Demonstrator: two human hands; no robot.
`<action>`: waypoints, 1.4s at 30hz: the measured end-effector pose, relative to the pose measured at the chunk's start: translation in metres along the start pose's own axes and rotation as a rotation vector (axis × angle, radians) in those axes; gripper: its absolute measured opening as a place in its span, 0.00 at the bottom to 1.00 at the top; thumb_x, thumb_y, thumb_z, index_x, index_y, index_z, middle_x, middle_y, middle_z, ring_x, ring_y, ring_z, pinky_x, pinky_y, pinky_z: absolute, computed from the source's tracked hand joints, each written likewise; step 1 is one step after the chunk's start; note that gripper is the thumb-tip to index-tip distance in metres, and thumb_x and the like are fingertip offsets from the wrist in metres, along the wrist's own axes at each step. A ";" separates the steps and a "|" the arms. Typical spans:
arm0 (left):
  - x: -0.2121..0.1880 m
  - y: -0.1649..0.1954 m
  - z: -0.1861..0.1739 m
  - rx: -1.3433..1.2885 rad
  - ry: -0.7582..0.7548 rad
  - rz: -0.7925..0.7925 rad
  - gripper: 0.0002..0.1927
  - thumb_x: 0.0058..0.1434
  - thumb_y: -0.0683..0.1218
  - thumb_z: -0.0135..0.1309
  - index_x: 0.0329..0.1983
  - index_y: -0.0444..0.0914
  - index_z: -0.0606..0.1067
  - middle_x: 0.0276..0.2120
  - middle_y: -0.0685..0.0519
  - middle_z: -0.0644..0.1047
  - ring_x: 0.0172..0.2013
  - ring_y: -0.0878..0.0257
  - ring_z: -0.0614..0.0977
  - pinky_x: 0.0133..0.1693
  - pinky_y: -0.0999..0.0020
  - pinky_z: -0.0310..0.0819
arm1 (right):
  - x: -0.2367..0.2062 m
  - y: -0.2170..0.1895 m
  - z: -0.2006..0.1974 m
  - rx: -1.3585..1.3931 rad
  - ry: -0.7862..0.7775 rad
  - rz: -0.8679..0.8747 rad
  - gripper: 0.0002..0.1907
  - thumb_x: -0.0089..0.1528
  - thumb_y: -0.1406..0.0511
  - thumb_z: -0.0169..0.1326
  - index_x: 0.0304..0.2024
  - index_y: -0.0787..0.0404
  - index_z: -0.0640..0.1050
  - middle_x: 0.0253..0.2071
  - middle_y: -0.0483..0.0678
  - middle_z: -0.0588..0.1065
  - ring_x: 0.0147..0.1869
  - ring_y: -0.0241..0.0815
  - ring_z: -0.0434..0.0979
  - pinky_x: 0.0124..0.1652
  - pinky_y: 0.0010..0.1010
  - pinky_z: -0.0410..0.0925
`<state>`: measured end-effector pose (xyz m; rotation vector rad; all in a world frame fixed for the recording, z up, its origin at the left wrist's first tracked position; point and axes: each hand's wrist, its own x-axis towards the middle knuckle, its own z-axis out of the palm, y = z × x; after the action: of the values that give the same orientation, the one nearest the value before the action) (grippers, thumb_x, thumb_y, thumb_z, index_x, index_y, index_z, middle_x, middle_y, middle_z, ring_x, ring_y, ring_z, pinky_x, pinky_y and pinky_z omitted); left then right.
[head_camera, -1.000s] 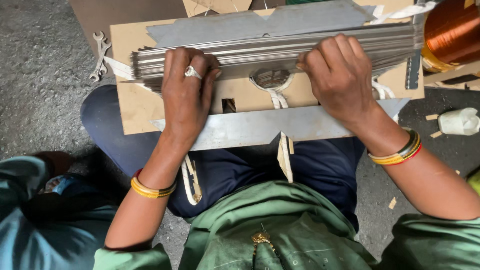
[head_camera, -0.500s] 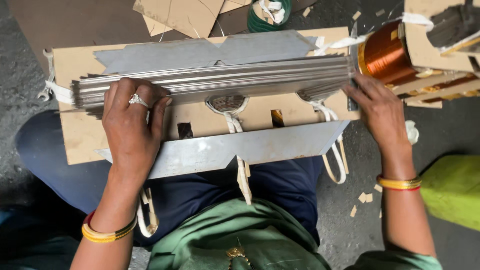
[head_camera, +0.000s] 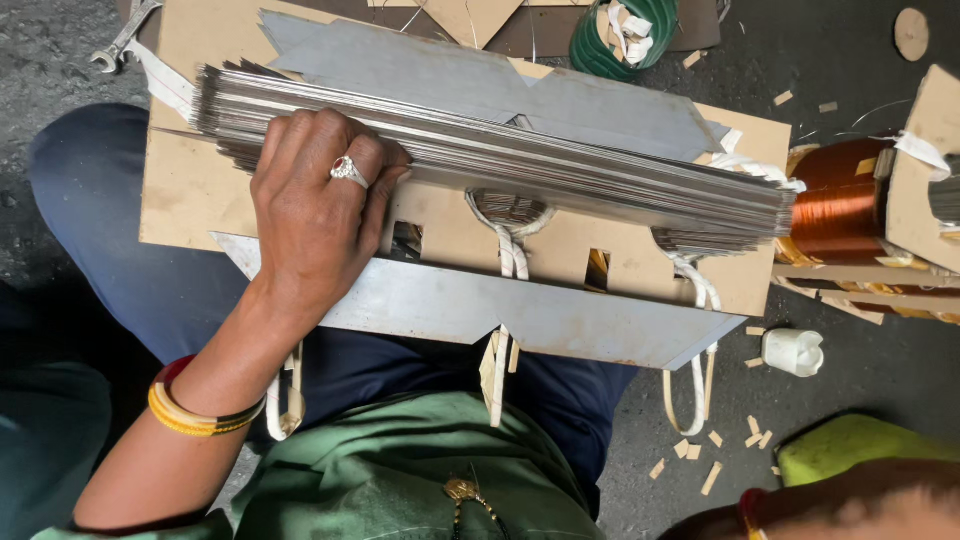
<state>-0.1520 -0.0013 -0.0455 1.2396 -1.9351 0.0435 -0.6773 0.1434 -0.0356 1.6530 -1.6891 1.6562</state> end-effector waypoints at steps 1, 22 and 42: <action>0.000 0.000 0.000 0.000 -0.001 -0.004 0.09 0.65 0.38 0.68 0.39 0.36 0.77 0.37 0.50 0.70 0.41 0.54 0.72 0.46 0.61 0.66 | -0.002 -0.014 -0.001 0.126 0.019 0.038 0.18 0.78 0.61 0.46 0.48 0.71 0.79 0.43 0.55 0.78 0.44 0.43 0.79 0.48 0.32 0.72; 0.006 -0.004 -0.003 -0.037 0.045 0.029 0.08 0.66 0.39 0.66 0.43 0.37 0.77 0.38 0.51 0.70 0.40 0.55 0.72 0.44 0.61 0.64 | 0.011 -0.160 0.153 0.510 -0.554 0.319 0.07 0.71 0.79 0.60 0.41 0.74 0.73 0.42 0.64 0.80 0.48 0.49 0.85 0.47 0.34 0.78; 0.000 0.001 -0.007 -0.045 0.067 0.057 0.08 0.63 0.38 0.66 0.42 0.34 0.77 0.39 0.49 0.70 0.44 0.52 0.72 0.47 0.57 0.65 | 0.013 -0.177 0.156 0.539 -0.574 0.433 0.07 0.68 0.80 0.52 0.38 0.69 0.69 0.46 0.64 0.81 0.40 0.42 0.76 0.42 0.30 0.73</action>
<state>-0.1483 0.0025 -0.0405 1.1394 -1.9029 0.0698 -0.4616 0.0629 0.0164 2.3141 -2.1043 2.1208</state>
